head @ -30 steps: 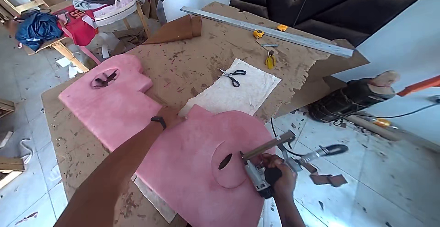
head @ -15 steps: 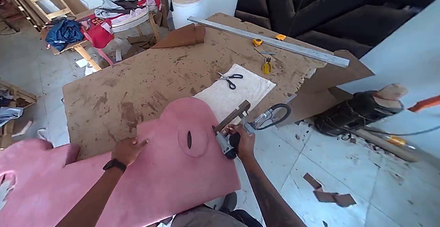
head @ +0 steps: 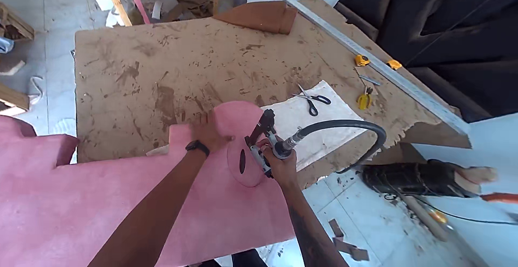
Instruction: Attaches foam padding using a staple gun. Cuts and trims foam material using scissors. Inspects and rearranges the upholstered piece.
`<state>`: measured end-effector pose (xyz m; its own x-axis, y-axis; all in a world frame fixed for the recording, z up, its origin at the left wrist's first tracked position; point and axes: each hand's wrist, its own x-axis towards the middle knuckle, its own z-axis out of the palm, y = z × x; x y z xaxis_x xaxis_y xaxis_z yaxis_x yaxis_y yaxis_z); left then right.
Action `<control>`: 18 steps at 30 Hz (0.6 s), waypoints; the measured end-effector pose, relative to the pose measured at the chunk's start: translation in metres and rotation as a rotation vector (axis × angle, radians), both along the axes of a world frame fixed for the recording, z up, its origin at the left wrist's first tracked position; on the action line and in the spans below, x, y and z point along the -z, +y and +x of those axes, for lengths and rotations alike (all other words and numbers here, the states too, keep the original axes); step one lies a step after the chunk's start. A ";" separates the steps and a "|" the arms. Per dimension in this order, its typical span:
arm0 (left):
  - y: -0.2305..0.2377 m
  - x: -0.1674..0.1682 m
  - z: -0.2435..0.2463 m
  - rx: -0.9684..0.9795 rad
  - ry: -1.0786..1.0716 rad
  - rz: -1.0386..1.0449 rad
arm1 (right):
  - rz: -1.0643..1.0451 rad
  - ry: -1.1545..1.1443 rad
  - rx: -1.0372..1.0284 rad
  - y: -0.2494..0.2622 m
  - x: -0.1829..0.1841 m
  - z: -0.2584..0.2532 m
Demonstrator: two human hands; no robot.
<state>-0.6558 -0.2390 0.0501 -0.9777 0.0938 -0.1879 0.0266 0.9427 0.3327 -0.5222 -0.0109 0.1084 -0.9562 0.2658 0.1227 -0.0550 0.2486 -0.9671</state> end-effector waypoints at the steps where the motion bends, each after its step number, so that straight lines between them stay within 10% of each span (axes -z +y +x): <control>1: 0.002 0.003 -0.001 -0.001 0.008 -0.007 | 0.018 -0.012 -0.002 -0.004 0.004 -0.005; 18: 0.019 0.007 -0.001 0.037 0.000 -0.003 | 0.111 -0.074 0.082 -0.030 0.004 -0.035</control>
